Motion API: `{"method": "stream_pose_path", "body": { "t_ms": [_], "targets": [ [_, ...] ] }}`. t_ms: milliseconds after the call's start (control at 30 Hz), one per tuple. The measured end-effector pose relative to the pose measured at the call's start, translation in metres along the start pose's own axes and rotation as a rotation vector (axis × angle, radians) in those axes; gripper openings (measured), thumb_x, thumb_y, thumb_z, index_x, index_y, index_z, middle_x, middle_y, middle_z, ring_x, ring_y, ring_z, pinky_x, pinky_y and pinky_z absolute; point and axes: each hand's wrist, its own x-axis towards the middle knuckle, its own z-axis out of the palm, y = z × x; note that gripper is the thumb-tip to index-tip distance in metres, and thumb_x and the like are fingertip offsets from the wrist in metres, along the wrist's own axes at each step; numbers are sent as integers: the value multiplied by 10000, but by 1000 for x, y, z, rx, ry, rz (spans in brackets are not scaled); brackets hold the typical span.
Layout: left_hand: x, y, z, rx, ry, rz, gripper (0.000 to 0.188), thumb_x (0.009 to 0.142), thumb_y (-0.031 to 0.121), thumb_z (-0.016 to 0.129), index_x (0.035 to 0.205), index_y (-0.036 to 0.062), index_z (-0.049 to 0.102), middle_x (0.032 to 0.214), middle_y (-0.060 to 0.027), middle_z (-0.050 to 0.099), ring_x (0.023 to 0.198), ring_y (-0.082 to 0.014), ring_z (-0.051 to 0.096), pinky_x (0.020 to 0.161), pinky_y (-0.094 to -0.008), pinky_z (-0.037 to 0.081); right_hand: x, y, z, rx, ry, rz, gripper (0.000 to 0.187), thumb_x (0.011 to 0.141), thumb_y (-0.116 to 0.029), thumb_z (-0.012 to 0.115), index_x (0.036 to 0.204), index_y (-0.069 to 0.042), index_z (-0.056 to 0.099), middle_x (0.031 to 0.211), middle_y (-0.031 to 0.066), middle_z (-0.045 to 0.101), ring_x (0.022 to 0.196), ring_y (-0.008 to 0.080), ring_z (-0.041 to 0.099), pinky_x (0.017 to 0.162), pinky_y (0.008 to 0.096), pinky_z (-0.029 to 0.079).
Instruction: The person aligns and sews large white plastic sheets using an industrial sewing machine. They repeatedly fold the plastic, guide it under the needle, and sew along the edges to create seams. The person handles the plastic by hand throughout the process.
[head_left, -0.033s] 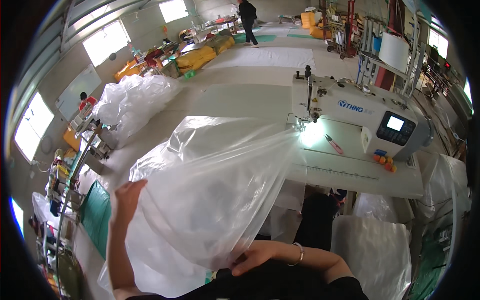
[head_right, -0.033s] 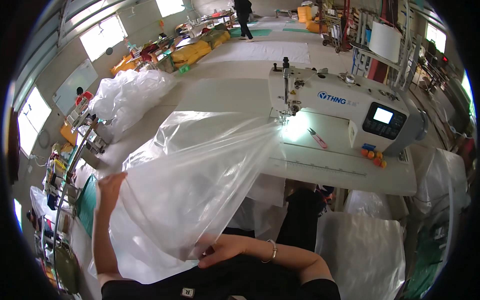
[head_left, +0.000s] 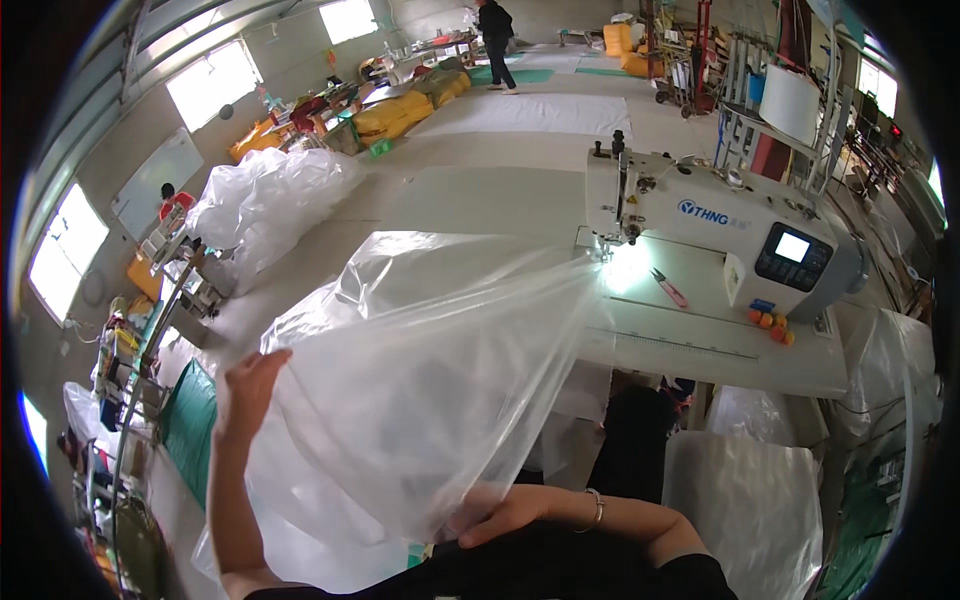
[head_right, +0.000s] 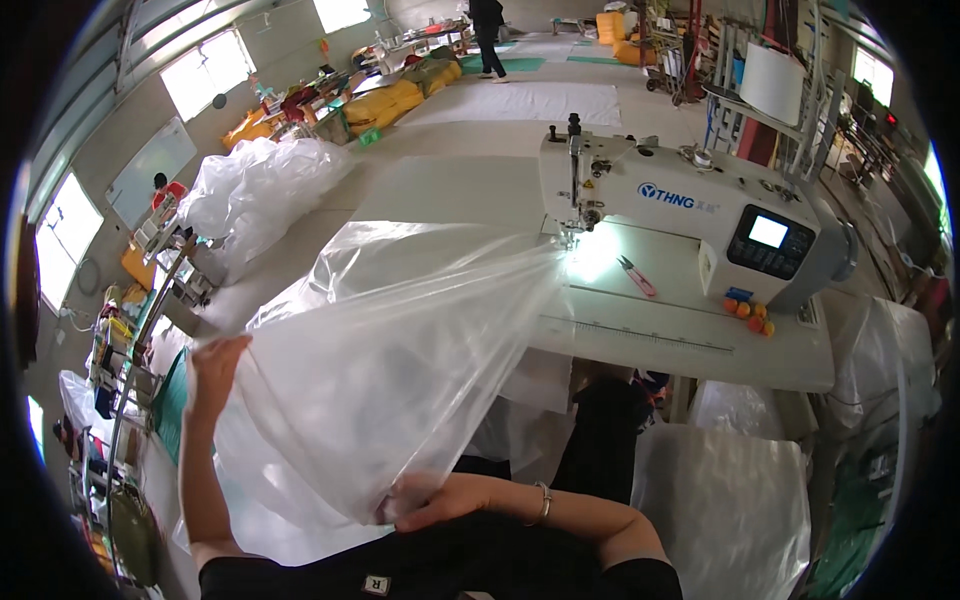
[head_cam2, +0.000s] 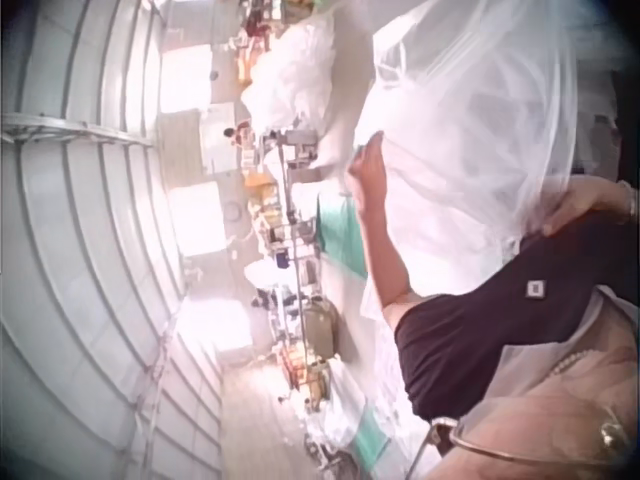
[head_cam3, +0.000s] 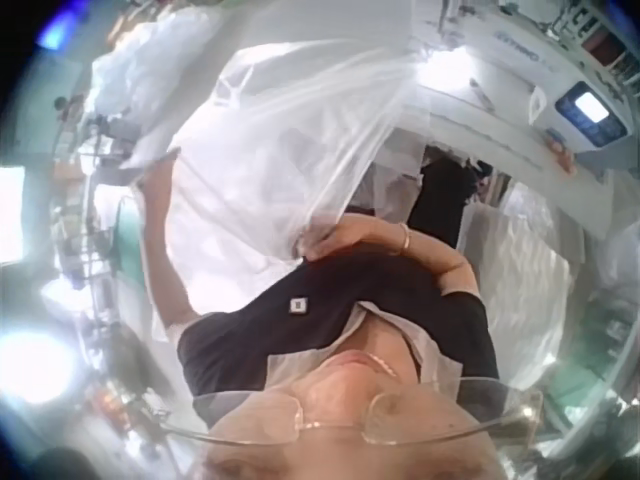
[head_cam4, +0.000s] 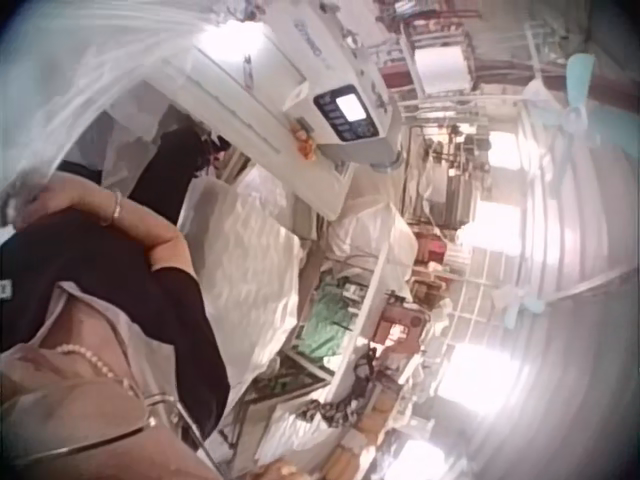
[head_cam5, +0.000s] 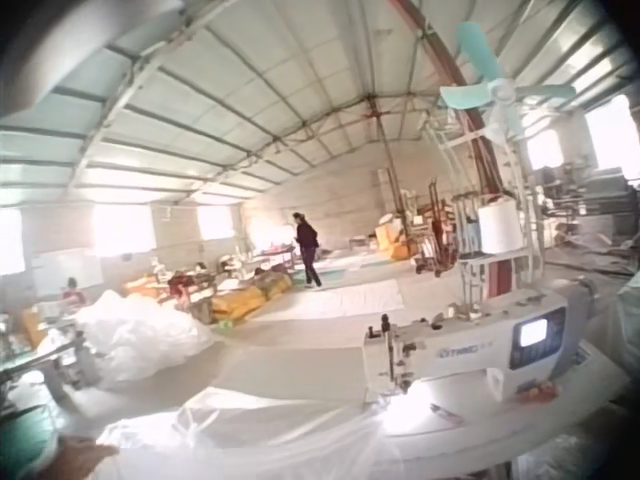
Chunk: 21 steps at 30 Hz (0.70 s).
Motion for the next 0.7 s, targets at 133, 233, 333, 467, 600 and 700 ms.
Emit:
{"method": "stream_pose_path", "body": {
  "t_ms": [133, 233, 333, 467, 600, 700],
  "targets": [
    [43, -10, -19, 314, 41, 263, 219, 789, -7, 645, 965, 105, 711, 619, -75, 500, 517, -233, 520, 464, -357, 408, 14, 30, 1, -15, -33, -164, 292, 961, -244, 581, 1163, -33, 560, 1070, 54, 555, 1001, 163, 527, 869, 311, 430],
    [76, -33, -2, 380, 122, 350, 252, 763, -1, 656, 978, 118, 709, 627, -67, 495, 498, -229, 508, 452, -362, 403, 11, 22, 3, -131, -22, -199, 217, 960, -186, 568, 1113, -33, 569, 1094, 90, 546, 1040, 209, 534, 902, 326, 429],
    [59, -93, 43, 553, 157, 315, 182, 841, 132, 638, 1010, 126, 705, 645, -74, 558, 523, -231, 560, 475, -363, 441, 13, -11, 7, -511, 70, -324, 189, 935, -172, 602, 1067, -36, 598, 1137, 122, 536, 1086, 275, 537, 933, 361, 425],
    [-56, -135, 182, 503, -688, -90, 301, 976, 367, 463, 1054, 180, 686, 750, -103, 661, 707, -302, 669, 660, -449, 516, 12, 27, -2, -990, 272, -416, 310, 948, -313, 570, 1053, -28, 635, 1171, 185, 560, 1122, 362, 526, 946, 408, 421],
    [-114, -94, 230, 236, -788, -235, 199, 885, 141, 589, 1065, 175, 667, 1019, -94, 670, 949, -299, 644, 821, -454, 492, 21, 74, -4, -517, -55, 16, 430, 1007, -375, 442, 1114, 9, 603, 1145, 225, 588, 1108, 347, 549, 956, 385, 418],
    [-53, 19, 212, -49, -279, -77, 281, 823, 45, 659, 1102, 85, 655, 1141, -143, 605, 980, -305, 617, 829, -403, 498, 19, 76, -2, -377, -41, -41, 491, 1022, -406, 389, 1036, 38, 600, 1045, 227, 599, 1000, 332, 576, 899, 387, 436]
  ]
}}
